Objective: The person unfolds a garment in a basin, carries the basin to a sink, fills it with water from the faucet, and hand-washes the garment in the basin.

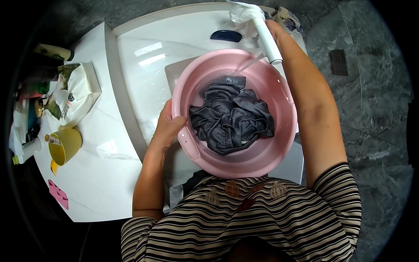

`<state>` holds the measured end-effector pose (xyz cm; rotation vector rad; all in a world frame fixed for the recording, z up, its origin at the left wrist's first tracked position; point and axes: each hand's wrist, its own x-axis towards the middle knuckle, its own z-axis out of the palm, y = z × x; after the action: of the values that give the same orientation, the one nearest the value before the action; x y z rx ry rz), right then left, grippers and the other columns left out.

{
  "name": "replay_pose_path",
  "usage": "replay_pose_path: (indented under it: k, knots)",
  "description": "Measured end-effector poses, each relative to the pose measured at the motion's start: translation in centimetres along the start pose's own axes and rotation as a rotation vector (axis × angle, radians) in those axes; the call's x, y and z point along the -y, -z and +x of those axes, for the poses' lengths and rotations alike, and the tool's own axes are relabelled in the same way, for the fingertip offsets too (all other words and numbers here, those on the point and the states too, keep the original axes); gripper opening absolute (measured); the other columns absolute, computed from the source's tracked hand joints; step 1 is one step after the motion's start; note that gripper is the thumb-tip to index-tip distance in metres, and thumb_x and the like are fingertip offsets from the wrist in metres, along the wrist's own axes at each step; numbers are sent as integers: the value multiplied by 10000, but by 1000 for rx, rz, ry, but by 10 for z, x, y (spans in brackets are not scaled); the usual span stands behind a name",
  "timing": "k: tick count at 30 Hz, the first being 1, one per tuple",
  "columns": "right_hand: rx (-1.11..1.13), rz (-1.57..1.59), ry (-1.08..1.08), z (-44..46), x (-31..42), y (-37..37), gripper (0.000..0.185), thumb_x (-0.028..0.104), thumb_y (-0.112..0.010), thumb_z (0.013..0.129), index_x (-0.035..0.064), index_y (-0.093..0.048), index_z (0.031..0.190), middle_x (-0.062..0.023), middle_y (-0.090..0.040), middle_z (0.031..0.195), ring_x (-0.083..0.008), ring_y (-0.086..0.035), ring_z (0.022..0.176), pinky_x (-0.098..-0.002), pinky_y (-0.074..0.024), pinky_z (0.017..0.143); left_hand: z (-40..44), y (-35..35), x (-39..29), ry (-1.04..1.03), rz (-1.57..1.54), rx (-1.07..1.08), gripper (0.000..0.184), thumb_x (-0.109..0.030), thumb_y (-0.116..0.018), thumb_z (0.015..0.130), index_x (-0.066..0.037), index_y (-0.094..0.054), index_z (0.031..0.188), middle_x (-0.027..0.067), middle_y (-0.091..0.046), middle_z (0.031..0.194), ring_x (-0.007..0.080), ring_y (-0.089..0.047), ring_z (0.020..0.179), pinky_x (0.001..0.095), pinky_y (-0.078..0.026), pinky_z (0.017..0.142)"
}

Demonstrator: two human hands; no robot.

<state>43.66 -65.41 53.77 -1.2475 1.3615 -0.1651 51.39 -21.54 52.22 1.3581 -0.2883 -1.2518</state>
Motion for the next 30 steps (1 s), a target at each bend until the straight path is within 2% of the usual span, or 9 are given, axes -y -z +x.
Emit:
replay_pose_path:
  k: [2, 3, 5, 9, 11, 15, 17, 30]
  knots:
    - [151, 126, -48, 35, -7, 10, 234, 165, -463, 872, -21, -560, 976, -157, -617, 856, -259, -612, 712, -446, -530, 659, 0, 1, 1, 22, 1, 5, 581, -50, -529, 691, -2, -431, 1261, 71, -567, 1003, 138, -551, 860, 261, -453, 781]
    - [152, 125, -48, 29, -4, 7, 234, 165, -463, 872, -21, -560, 976, -157, -617, 856, -259, -612, 712, -446, -530, 659, 0, 0, 0, 22, 1, 4, 581, -50, -529, 691, -2, -431, 1261, 71, -567, 1003, 138, -551, 860, 261, -453, 781]
    - [-12, 128, -8, 18, 0, 2, 274, 215, -426, 905, -15, -534, 1007, -181, -614, 897, -278, -612, 751, -456, -523, 707, 0, 0, 0, 19, 14, -12, 572, -52, -530, 694, -1, -437, 1256, 69, -568, 1001, 139, -552, 859, 258, -452, 780]
    - [-112, 288, 14, 11, 4, -3, 338, 296, -365, 938, 0, -507, 1019, -210, -604, 961, -306, -603, 827, -473, -504, 771, -1, -1, -2, 1, 8, -7, 572, -54, -530, 697, -2, -434, 1259, 69, -568, 1005, 139, -552, 863, 257, -451, 784]
    - [-156, 368, 15, 2, 6, -5, 404, 360, -306, 953, 8, -493, 1018, -232, -584, 1032, -336, -581, 912, -496, -473, 837, -1, -1, -1, -8, -6, -2, 573, -57, -533, 700, -4, -433, 1261, 69, -568, 1011, 137, -550, 870, 258, -449, 790]
    - [-145, 471, -1, 5, 5, -2, 441, 380, -266, 957, 5, -492, 1008, -250, -563, 1072, -359, -555, 977, -516, -451, 871, -1, 0, 0, -8, 12, -6, 573, -57, -534, 701, -4, -433, 1262, 69, -567, 1016, 135, -549, 877, 256, -447, 795]
    - [-100, 494, 24, 11, 2, 2, 459, 382, -244, 959, -2, -491, 1005, -262, -552, 1084, -368, -544, 999, -526, -443, 882, -2, -1, -2, 2, 54, 16, 599, -75, -514, 687, 20, -404, 1268, 101, -548, 1082, 164, -536, 953, 278, -433, 852]
    - [-41, 488, 12, 2, 3, 5, 520, 388, -222, 959, -42, -507, 1018, -257, -547, 1074, -365, -539, 1003, -512, -438, 898, 0, 0, 1, 13, 60, 7, 602, -59, -506, 688, 15, -402, 1276, 96, -552, 1080, 156, -544, 935, 274, -441, 835]
